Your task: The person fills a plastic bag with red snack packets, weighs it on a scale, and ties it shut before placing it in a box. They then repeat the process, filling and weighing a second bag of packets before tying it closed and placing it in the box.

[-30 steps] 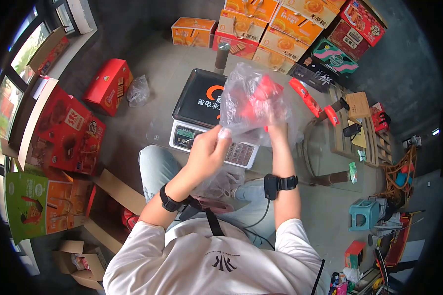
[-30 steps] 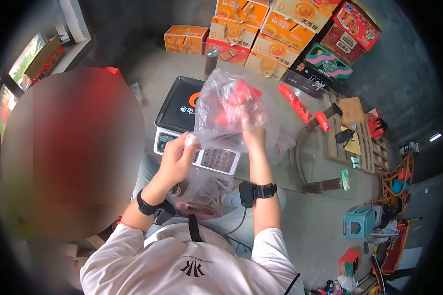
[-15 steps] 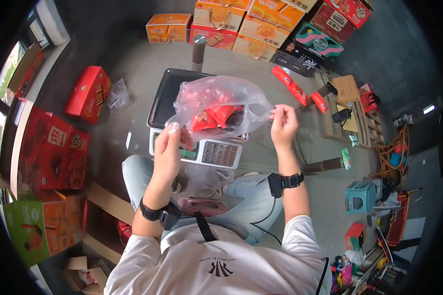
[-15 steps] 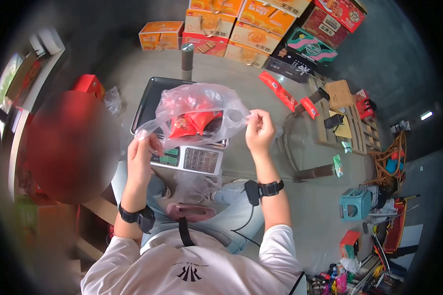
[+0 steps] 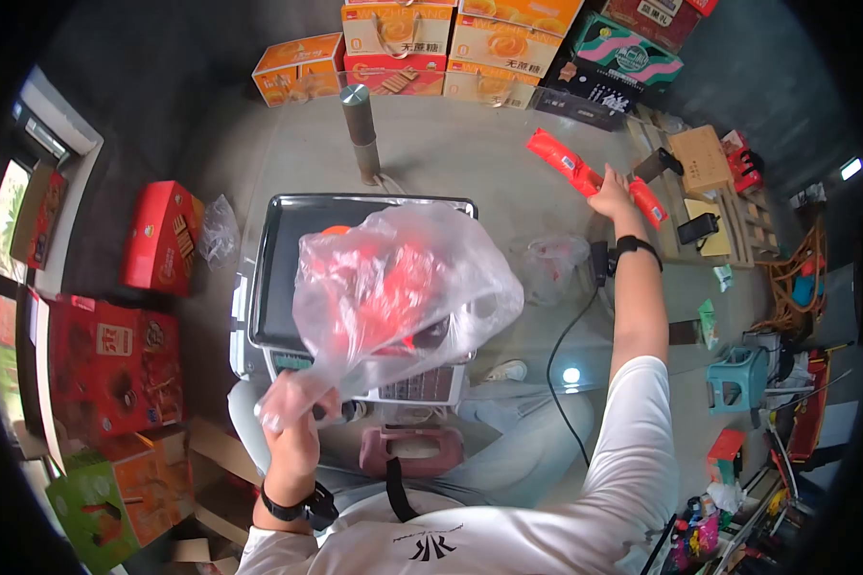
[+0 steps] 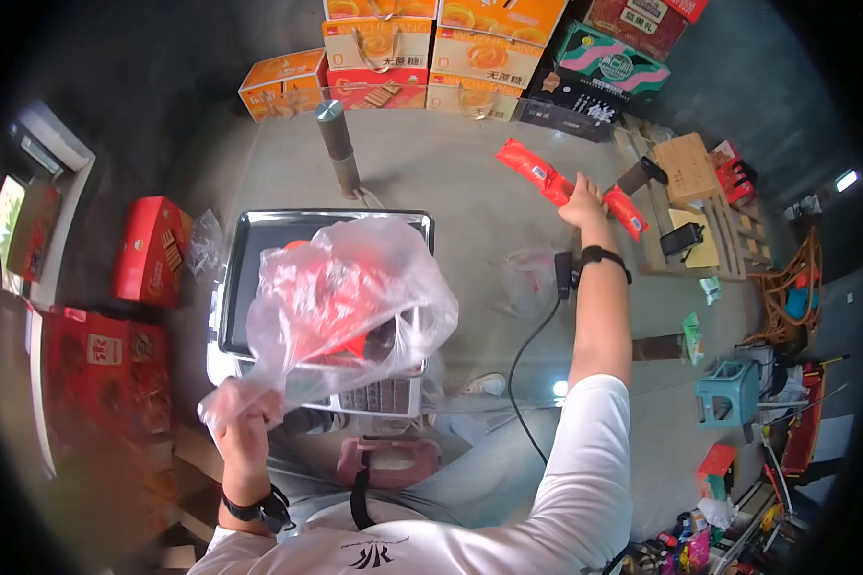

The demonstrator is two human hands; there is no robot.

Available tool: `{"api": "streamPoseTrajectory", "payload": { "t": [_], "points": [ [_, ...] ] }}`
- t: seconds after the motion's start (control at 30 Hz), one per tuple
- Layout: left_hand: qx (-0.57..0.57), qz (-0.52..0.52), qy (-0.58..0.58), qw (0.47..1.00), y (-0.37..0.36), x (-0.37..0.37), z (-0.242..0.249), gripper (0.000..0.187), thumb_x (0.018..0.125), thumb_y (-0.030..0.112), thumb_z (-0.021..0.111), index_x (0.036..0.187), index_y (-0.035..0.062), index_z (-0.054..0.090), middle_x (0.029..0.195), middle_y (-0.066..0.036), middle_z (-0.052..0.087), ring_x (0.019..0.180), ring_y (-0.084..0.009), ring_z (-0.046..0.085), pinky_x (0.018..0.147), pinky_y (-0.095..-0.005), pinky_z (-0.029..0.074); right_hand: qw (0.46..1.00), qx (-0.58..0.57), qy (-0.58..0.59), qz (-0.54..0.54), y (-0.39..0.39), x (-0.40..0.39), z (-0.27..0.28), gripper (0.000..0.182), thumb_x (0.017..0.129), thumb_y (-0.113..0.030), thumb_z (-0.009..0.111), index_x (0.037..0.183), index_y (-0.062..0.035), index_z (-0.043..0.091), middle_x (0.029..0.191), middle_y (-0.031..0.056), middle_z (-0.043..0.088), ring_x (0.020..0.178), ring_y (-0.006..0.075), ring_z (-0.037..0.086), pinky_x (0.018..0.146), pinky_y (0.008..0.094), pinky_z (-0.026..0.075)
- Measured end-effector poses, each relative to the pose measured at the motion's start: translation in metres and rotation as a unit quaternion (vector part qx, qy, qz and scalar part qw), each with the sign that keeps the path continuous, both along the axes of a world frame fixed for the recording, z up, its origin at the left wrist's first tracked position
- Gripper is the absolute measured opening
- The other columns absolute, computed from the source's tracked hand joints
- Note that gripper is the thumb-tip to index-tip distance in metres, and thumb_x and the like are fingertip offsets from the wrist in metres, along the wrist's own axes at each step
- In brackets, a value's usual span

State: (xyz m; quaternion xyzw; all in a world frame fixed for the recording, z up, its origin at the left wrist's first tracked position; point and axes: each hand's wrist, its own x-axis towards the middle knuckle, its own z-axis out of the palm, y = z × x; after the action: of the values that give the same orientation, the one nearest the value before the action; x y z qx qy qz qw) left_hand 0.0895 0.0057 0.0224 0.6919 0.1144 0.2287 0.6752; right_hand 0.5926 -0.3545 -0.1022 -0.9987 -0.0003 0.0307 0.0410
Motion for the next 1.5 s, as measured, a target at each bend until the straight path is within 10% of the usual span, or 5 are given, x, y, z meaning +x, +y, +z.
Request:
{"api": "streamPoseTrajectory", "payload": {
  "t": [0.37,0.67,0.97,1.17,1.5],
  "points": [
    [0.058,0.031,0.103,0.992,0.016,0.014,-0.008,0.042,0.097,0.037,0.044,0.073,0.003,0.046,0.063,-0.008,0.056,0.052,-0.0116,0.05,0.054,-0.0245,0.04,0.96,0.082,0.215,-0.161,-0.023,0.042,0.021,0.042,0.063,-0.025,0.068,0.099,-0.0048,0.065,0.087,0.0158,0.067,0.085,0.0274,0.065,0.074,0.0393,0.051],
    [-0.014,0.035,0.099,0.994,0.017,0.019,-0.016,0.04,0.099,0.036,0.042,0.076,0.004,0.046,0.067,-0.005,0.05,0.061,-0.0128,0.043,0.057,-0.0273,0.036,0.966,0.134,0.205,0.088,0.095,0.062,-0.002,0.091,0.059,-0.064,0.071,0.136,-0.0196,0.047,0.148,0.0219,0.021,0.137,0.0368,0.021,0.111,0.0446,0.021],
    [-0.078,0.05,0.061,0.994,0.019,0.0,-0.023,0.041,0.097,0.039,0.045,0.074,0.0055,0.047,0.063,-0.005,0.051,0.055,-0.0109,0.046,0.053,-0.0242,0.037,0.992,0.031,0.121,0.016,0.119,-0.039,0.011,0.104,0.059,-0.068,0.07,0.147,-0.0332,0.025,0.144,0.0193,0.024,0.133,0.038,0.025,0.11,0.0457,0.02],
    [-0.177,-0.011,0.04,0.983,0.024,-0.022,-0.003,0.021,0.093,0.02,0.053,0.084,0.0015,0.05,0.083,-0.008,0.057,0.069,-0.0117,0.052,0.06,-0.0253,0.042,0.995,0.043,0.055,0.067,0.094,-0.137,-0.009,0.069,0.06,-0.063,0.072,0.116,-0.0247,0.059,0.129,0.0182,0.037,0.122,0.0389,0.035,0.104,0.0442,0.028],
    [-0.085,-0.104,-0.158,0.978,0.024,-0.042,0.018,0.014,0.086,0.003,0.054,0.099,0.0,0.053,0.088,-0.007,0.058,0.079,-0.0134,0.055,0.075,-0.0295,0.045,0.85,0.522,0.047,-0.052,0.032,-0.355,-0.051,0.058,0.069,-0.044,0.077,0.109,-0.0038,0.064,0.115,0.0153,0.051,0.109,0.0277,0.052,0.092,0.0398,0.044]
  ]
}}
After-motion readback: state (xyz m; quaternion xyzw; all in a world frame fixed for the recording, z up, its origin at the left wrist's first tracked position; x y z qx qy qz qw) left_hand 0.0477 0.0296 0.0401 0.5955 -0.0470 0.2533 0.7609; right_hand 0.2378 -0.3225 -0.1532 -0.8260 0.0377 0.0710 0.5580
